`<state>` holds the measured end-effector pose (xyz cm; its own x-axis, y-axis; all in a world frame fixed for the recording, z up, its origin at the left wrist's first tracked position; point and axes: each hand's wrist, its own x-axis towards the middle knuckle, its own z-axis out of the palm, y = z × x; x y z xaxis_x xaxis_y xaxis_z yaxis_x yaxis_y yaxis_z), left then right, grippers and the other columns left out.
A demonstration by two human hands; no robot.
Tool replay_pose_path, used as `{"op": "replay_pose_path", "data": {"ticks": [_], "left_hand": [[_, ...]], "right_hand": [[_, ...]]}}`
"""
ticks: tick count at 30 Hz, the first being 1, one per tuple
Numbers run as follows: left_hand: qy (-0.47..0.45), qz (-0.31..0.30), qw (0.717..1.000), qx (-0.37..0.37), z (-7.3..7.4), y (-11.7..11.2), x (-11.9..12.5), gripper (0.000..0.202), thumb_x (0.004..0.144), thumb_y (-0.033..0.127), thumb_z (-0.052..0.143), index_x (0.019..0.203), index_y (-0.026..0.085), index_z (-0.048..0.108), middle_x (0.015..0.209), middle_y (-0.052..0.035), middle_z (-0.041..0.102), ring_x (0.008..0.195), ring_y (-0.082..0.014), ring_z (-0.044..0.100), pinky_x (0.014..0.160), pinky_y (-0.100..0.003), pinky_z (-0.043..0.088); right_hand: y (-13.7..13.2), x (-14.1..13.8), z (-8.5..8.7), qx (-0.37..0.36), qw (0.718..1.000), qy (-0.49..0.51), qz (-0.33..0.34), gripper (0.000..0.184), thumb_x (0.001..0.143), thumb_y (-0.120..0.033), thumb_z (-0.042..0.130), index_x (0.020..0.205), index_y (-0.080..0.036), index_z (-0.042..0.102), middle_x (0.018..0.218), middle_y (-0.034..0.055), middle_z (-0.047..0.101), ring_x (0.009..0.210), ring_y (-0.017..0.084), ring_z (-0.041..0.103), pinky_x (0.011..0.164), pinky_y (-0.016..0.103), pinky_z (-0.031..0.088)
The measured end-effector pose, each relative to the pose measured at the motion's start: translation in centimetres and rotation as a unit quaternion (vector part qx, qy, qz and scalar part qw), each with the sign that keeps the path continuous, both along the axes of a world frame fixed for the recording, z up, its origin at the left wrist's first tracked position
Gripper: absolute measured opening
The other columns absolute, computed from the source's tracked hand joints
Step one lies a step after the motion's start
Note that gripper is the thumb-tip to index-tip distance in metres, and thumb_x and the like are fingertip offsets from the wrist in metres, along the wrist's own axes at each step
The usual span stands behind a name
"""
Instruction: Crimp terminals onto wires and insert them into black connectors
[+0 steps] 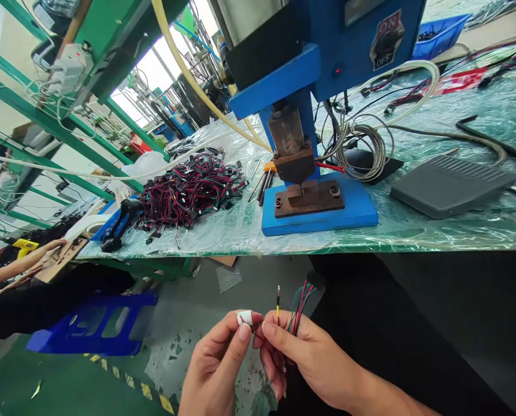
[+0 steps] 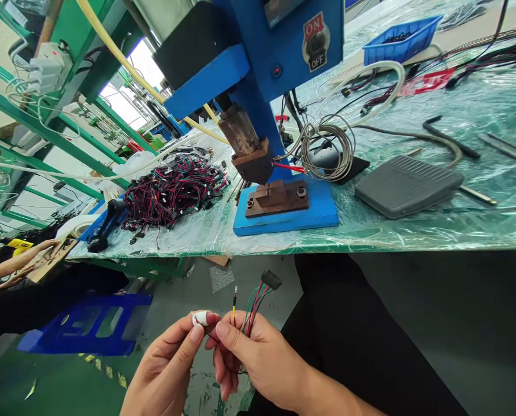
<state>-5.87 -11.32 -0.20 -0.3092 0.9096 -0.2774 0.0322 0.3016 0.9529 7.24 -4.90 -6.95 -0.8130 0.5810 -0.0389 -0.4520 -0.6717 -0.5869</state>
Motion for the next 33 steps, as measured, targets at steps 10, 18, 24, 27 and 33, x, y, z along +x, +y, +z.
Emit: {"op": "replay_pose_path", "data": {"ticks": [10,18,24,27,33], "left_hand": [[-0.014,0.046,0.999,-0.003,-0.2,-0.3,-0.5,0.021,0.089,0.040,0.071,0.101,0.023,0.073,0.099,-0.0028,0.073,0.096,-0.0176,0.064,0.084,-0.020,0.051],[0.031,0.097,0.995,0.008,-0.2,-0.3,-0.6,0.031,0.077,0.043,0.082,0.096,0.020,0.075,0.099,-0.0060,0.074,0.099,-0.0203,0.064,0.088,-0.021,0.051],[0.081,0.077,0.994,0.005,0.0,-0.2,-0.8,0.029,0.079,0.045,0.079,0.093,0.020,0.075,0.096,-0.0058,0.074,0.097,-0.0211,0.065,0.087,-0.022,0.051],[0.119,0.069,0.990,-0.002,0.4,-0.2,-0.8,0.028,0.080,0.046,0.077,0.090,0.020,0.075,0.090,-0.0050,0.073,0.093,-0.0218,0.064,0.083,-0.023,0.051],[0.153,0.051,0.987,-0.011,0.7,-0.1,-0.7,0.027,0.083,0.047,0.073,0.086,0.021,0.072,0.090,-0.0037,0.071,0.090,-0.0211,0.062,0.079,-0.022,0.048]], "right_hand": [[-0.1,-0.2,-0.5,0.012,0.999,0.018,0.031,0.035,0.090,-0.048,0.064,0.084,-0.016,0.052,0.065,0.0009,0.065,0.040,0.006,0.052,0.040,0.016,0.039],[0.2,0.6,0.1,0.076,0.992,-0.100,-0.021,0.034,0.088,-0.046,0.069,0.080,-0.016,0.054,0.059,-0.0087,0.036,0.052,0.005,0.026,0.047,0.021,0.020],[0.1,0.7,0.3,0.104,0.983,-0.145,-0.048,0.039,0.086,-0.054,0.067,0.081,-0.016,0.058,0.061,-0.0072,0.038,0.056,0.007,0.029,0.051,0.024,0.022],[0.0,0.6,0.3,0.087,0.985,-0.146,-0.035,0.040,0.087,-0.055,0.066,0.084,-0.016,0.060,0.058,-0.0085,0.034,0.053,0.007,0.025,0.049,0.025,0.019],[0.2,0.5,0.2,0.096,0.981,-0.159,-0.052,0.039,0.084,-0.054,0.069,0.081,-0.015,0.065,0.063,-0.0052,0.042,0.060,0.009,0.031,0.055,0.025,0.025]]}}
